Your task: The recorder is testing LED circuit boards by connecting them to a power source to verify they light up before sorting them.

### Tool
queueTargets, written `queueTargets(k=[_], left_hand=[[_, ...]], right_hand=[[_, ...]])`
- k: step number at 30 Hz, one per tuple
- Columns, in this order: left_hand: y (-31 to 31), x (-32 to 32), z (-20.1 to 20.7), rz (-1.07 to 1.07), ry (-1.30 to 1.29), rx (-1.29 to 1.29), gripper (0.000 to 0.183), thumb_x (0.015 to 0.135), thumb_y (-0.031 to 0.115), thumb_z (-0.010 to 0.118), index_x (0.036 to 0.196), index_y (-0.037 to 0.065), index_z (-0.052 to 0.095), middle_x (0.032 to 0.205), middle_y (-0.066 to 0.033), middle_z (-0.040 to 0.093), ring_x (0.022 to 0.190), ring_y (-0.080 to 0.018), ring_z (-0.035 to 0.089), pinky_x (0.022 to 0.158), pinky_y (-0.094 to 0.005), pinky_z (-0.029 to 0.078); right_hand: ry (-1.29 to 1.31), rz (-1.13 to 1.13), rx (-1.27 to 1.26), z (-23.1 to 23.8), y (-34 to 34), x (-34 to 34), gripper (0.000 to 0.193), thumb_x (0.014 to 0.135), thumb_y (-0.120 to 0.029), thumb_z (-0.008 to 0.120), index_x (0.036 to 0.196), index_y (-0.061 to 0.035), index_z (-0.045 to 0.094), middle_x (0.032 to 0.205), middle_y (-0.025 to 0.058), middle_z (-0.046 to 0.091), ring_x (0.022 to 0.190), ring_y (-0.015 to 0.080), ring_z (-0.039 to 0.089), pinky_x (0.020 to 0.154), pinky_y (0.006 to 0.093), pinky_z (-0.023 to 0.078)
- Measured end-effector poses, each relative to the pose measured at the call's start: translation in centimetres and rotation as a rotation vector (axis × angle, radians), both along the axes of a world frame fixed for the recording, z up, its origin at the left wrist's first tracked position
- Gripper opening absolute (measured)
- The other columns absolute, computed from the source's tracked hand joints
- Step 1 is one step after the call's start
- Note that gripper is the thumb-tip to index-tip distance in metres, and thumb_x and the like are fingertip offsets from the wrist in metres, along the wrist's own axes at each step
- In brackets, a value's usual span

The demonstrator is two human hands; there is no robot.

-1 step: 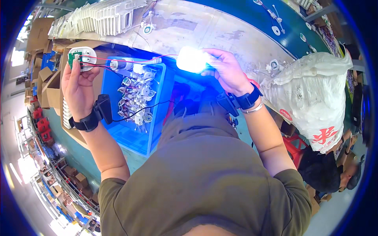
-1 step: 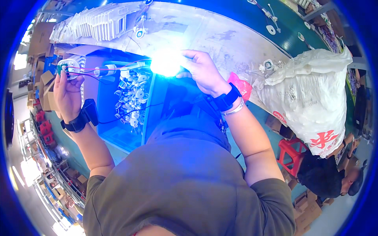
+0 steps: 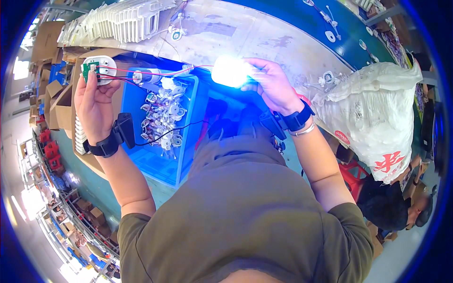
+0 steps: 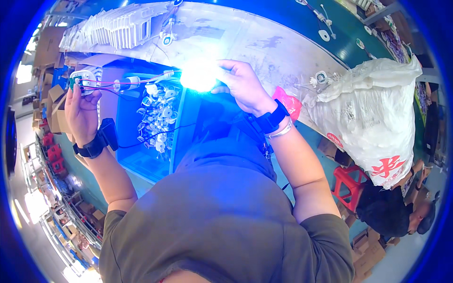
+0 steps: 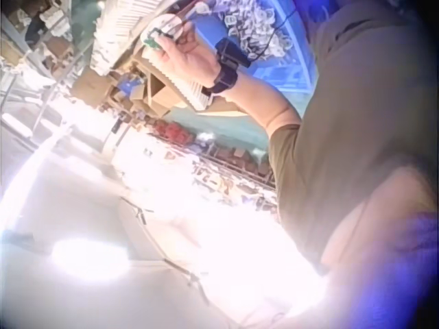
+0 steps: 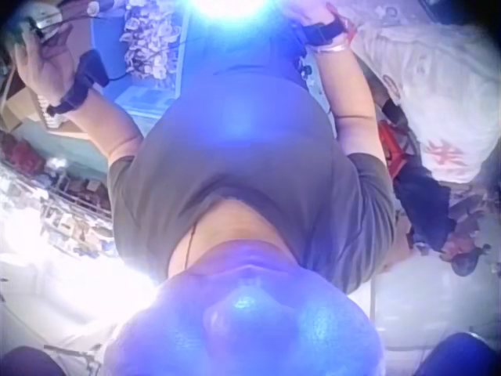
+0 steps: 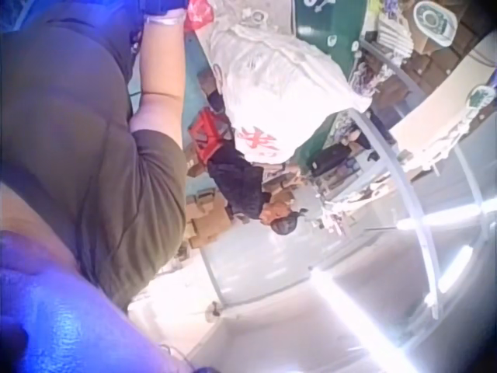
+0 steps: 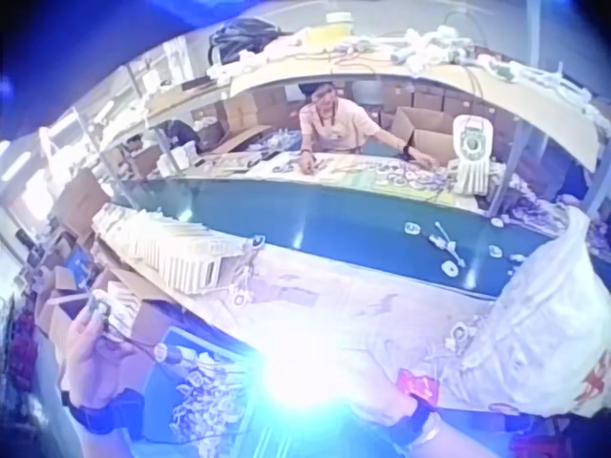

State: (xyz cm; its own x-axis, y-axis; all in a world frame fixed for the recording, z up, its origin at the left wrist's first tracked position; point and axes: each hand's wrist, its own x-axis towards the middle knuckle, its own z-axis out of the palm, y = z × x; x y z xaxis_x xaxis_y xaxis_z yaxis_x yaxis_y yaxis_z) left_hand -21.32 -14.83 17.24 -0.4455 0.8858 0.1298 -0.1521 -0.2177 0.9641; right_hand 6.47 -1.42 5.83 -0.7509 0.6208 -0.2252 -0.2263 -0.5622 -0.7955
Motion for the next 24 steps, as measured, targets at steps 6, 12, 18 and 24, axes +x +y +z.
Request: queueTargets(k=[6, 12, 18, 24], left_hand=[[0.3, 0.5, -0.5, -0.003, -0.045, -0.013, 0.017, 0.085, 0.012, 0.042, 0.097, 0.001, 0.049, 0.086, -0.0115, 0.058, 0.070, -0.0188, 0.059, 0.065, -0.0295, 0.050], [0.6, 0.9, -1.0, 0.001, -0.027, -0.028, 0.018, 0.085, 0.012, 0.042, 0.097, 0.001, 0.049, 0.086, -0.0112, 0.058, 0.069, -0.0188, 0.059, 0.064, -0.0286, 0.049], [0.7, 1.2, -1.4, 0.009, -0.018, -0.032, 0.018, 0.085, 0.013, 0.043, 0.097, 0.001, 0.049, 0.084, -0.0102, 0.058, 0.068, -0.0183, 0.059, 0.063, -0.0284, 0.049], [0.8, 1.5, -1.5, 0.019, -0.001, -0.056, 0.017, 0.084, 0.013, 0.044, 0.096, 0.001, 0.049, 0.083, -0.0094, 0.058, 0.066, -0.0172, 0.059, 0.063, -0.0282, 0.049]], right_hand=[[0.008, -0.004, -0.040, 0.4, -0.1, 0.6, 0.029, 0.078, 0.000, 0.044, 0.107, 0.0030, 0.046, 0.092, 0.0079, 0.055, 0.075, 0.0113, 0.055, 0.063, 0.0234, 0.048], [0.024, -0.030, -0.068, 0.4, -0.2, 1.0, 0.026, 0.078, 0.001, 0.044, 0.104, 0.0023, 0.047, 0.090, 0.0065, 0.055, 0.072, 0.0104, 0.054, 0.063, 0.0231, 0.048], [0.007, -0.027, -0.056, 0.5, -0.3, 1.1, 0.027, 0.078, 0.002, 0.044, 0.104, 0.0024, 0.047, 0.090, 0.0073, 0.055, 0.074, 0.0116, 0.055, 0.063, 0.0233, 0.048], [0.057, -0.038, -0.068, 0.4, -0.4, 1.3, 0.024, 0.077, 0.002, 0.044, 0.101, 0.0022, 0.049, 0.090, 0.0074, 0.055, 0.076, 0.0123, 0.056, 0.064, 0.0230, 0.048]])
